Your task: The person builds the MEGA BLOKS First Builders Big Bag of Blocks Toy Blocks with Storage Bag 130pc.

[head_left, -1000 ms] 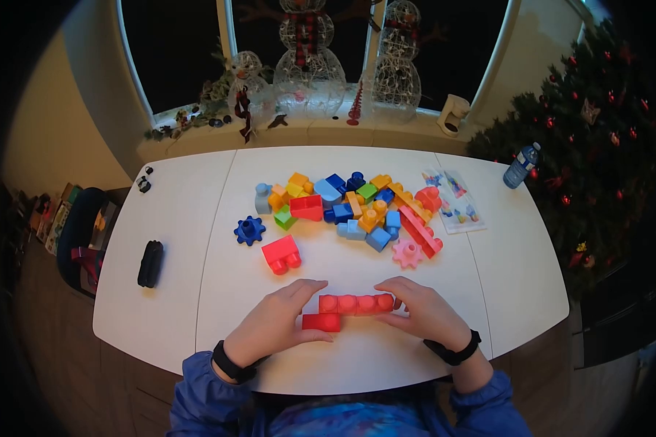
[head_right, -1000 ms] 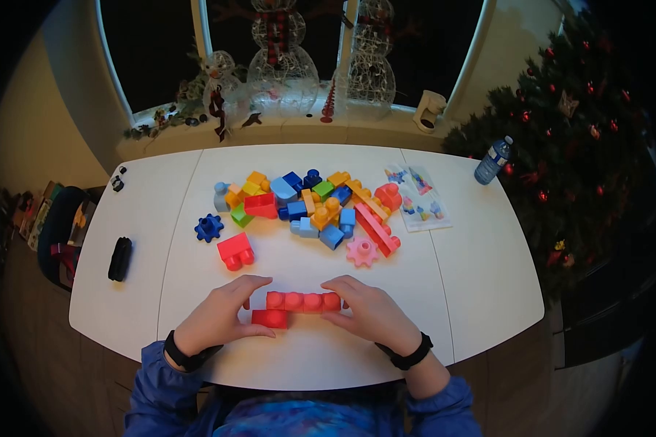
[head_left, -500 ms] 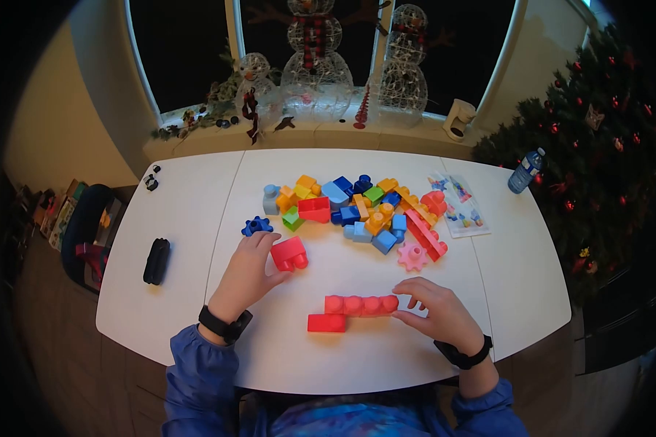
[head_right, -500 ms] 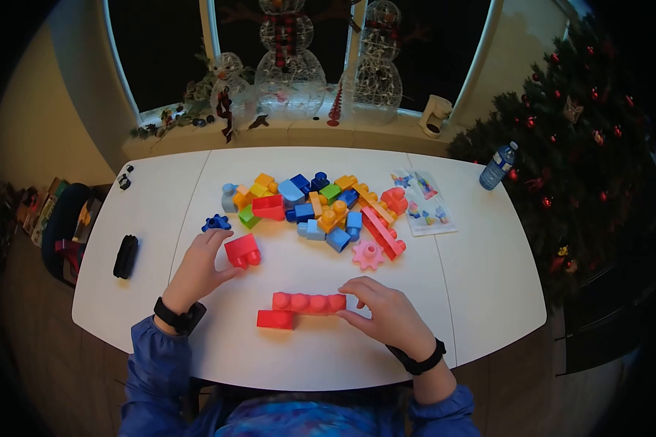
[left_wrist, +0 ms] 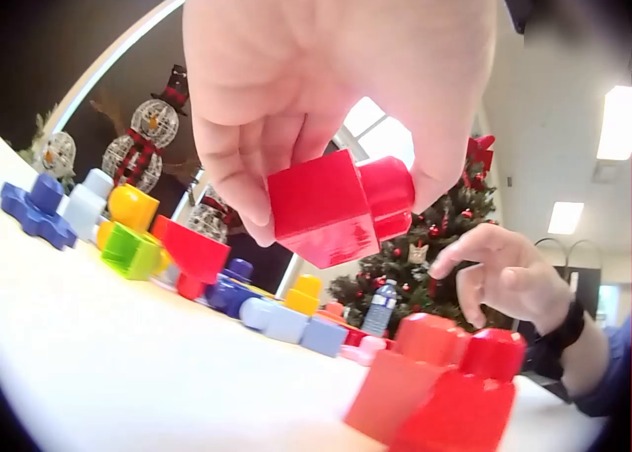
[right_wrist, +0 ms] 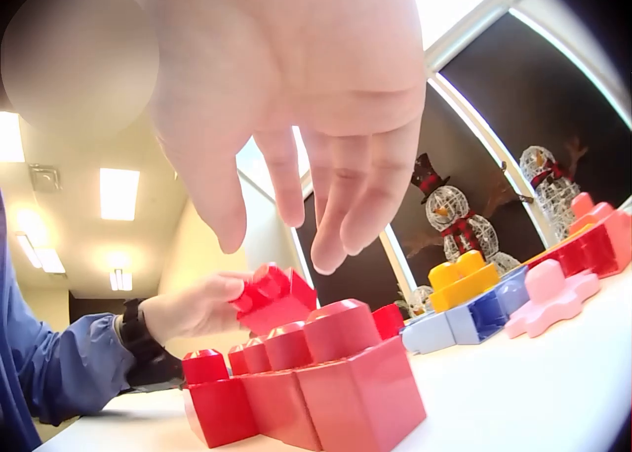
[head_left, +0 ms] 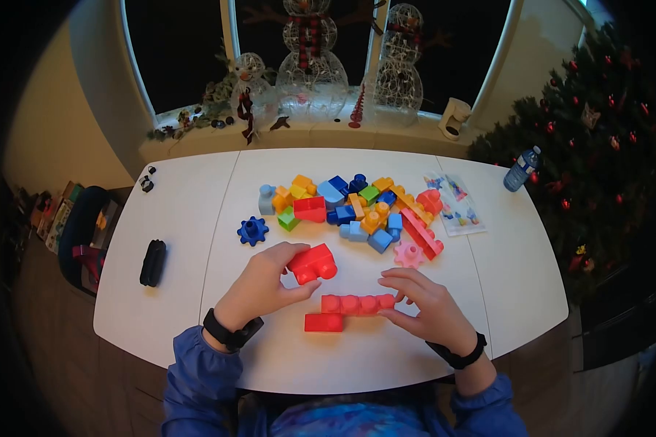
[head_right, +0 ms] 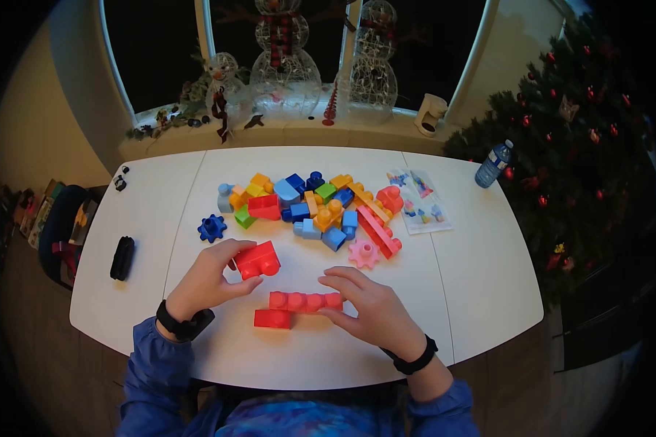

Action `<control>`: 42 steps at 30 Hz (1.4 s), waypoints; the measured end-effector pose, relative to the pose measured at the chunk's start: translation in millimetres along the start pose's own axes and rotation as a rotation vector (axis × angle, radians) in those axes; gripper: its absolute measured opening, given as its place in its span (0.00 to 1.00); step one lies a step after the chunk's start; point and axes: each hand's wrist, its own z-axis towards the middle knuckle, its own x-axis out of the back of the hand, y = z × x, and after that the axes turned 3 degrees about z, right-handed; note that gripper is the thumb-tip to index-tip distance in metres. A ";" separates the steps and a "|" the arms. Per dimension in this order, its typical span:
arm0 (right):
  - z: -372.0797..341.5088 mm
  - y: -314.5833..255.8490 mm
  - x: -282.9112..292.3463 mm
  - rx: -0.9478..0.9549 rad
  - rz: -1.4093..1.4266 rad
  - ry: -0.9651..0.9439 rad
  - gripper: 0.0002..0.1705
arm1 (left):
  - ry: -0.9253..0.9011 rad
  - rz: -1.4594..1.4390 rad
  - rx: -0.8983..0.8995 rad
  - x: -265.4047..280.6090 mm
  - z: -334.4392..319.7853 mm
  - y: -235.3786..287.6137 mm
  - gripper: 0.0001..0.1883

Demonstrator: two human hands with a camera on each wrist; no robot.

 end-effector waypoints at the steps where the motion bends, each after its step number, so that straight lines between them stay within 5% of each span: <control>1: 3.7 -3.4 -3.6 0.038 -0.016 0.013 0.25 | -0.012 -0.046 -0.030 -1.5 -0.1 9.1 0.31; 10: 17.7 -6.2 -22.5 0.326 -0.169 0.098 0.22 | -0.153 -0.162 -0.087 -14.7 -5.2 35.8 0.32; 18: 0.3 -13.1 5.3 0.106 0.009 -0.021 0.15 | -0.198 0.023 -0.140 -17.4 -21.3 27.8 0.45; 25: -13.8 5.4 -12.5 0.080 -0.122 -0.244 0.13 | -0.272 0.064 -0.153 -37.7 -28.5 18.8 0.42; 42: -12.0 5.4 -28.2 0.061 -0.154 -0.138 0.19 | -0.263 0.025 -0.148 -38.1 -29.8 20.6 0.37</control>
